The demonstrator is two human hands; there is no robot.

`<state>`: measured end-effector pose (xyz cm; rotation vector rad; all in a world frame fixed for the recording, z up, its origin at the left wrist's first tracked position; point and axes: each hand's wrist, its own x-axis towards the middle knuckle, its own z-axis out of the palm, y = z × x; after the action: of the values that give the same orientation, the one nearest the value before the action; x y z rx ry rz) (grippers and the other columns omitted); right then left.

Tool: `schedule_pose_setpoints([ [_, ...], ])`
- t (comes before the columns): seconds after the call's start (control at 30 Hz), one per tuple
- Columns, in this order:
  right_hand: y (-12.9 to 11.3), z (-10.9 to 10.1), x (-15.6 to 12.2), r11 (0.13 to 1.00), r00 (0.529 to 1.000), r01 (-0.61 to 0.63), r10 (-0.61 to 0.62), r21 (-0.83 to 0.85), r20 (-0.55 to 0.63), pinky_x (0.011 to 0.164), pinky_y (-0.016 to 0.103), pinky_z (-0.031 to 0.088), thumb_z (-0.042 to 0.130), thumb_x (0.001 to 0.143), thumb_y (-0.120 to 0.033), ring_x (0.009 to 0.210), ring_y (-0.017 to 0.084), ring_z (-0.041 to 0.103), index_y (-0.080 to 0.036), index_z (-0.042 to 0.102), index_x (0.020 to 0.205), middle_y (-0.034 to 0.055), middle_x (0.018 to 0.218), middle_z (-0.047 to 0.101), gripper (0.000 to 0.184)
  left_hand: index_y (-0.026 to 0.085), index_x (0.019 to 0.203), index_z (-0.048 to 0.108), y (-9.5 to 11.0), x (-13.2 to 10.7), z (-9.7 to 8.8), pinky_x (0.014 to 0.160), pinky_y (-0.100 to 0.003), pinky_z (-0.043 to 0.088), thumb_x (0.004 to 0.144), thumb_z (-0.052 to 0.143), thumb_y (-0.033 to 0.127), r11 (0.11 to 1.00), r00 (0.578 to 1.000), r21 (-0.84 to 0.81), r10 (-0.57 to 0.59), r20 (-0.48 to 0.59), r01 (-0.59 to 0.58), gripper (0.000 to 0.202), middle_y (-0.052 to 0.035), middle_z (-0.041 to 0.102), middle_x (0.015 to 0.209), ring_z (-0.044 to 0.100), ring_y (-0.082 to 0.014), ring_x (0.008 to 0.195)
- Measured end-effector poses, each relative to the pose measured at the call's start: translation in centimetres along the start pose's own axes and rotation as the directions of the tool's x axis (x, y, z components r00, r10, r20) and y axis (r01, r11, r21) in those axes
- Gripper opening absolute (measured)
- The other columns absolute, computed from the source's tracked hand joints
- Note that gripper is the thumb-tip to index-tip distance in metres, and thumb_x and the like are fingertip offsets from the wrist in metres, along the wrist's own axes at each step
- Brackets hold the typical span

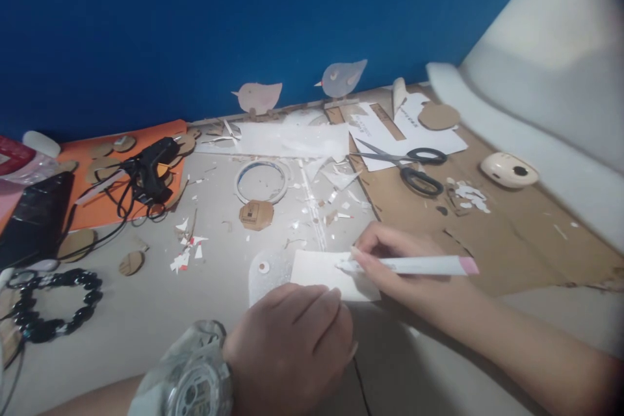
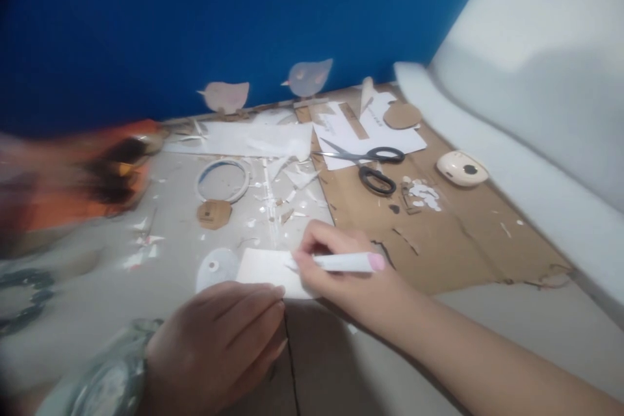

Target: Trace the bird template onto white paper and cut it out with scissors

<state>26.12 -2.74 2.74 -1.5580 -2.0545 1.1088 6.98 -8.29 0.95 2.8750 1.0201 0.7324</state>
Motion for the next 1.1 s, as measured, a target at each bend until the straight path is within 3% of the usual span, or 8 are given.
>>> schedule_pose_setpoints([
  [0.53,0.24,-0.03,-0.22,1.0,0.993,-0.016,0.017,0.008,-0.12,0.049,0.023,0.038,0.051,0.082,-0.026,0.056,0.014,0.052,-0.02,0.049,0.067,-0.0011,0.062,0.056,0.016,0.011,0.087,0.062,0.01,-0.05,0.11,0.061,-0.03,0.055,0.085,0.048,0.019,1.0,1.0,-0.004,0.002,-0.003,-0.002,0.016,-0.0046,0.067,0.08,0.062,-0.0157,0.072],
  [0.67,-0.05,-0.24,-0.45,0.998,0.999,0.03,-0.031,0.049,0.011,0.054,0.024,0.041,0.049,0.084,-0.027,0.061,0.014,0.054,-0.02,0.053,0.072,0.0008,0.07,0.061,0.015,0.011,0.085,0.062,-0.07,-0.06,0.23,0.062,-0.031,0.053,0.083,0.051,0.019,1.0,0.999,0.012,0.027,-0.019,-0.027,0.014,-0.0038,0.066,0.076,0.061,-0.0152,0.069],
  [0.83,-0.64,-0.22,-0.34,0.99,0.984,-0.027,0.002,0.135,0.18,0.054,0.024,0.041,0.046,0.086,-0.032,0.061,0.014,0.055,-0.019,0.054,0.074,-0.0005,0.064,0.059,0.019,0.012,0.083,0.062,-0.25,0.13,0.33,0.056,-0.03,0.05,0.083,0.051,0.019,1.0,0.999,0.012,0.008,0.044,-0.009,0.013,-0.0016,0.062,0.069,0.058,-0.0144,0.062],
  [1.1,-0.28,0.52,0.17,0.98,0.993,-0.033,0.01,0.197,0.116,0.045,0.021,0.036,0.048,0.084,-0.029,0.047,0.01,0.046,-0.019,0.051,0.072,-0.0038,0.056,0.052,0.016,0.012,0.091,0.061,0.46,-0.53,0.5,0.066,-0.03,0.05,0.083,0.054,0.02,0.996,1.0,0.081,0.03,0.008,-0.03,0.013,-0.0024,0.067,0.086,0.061,-0.0149,0.076],
])
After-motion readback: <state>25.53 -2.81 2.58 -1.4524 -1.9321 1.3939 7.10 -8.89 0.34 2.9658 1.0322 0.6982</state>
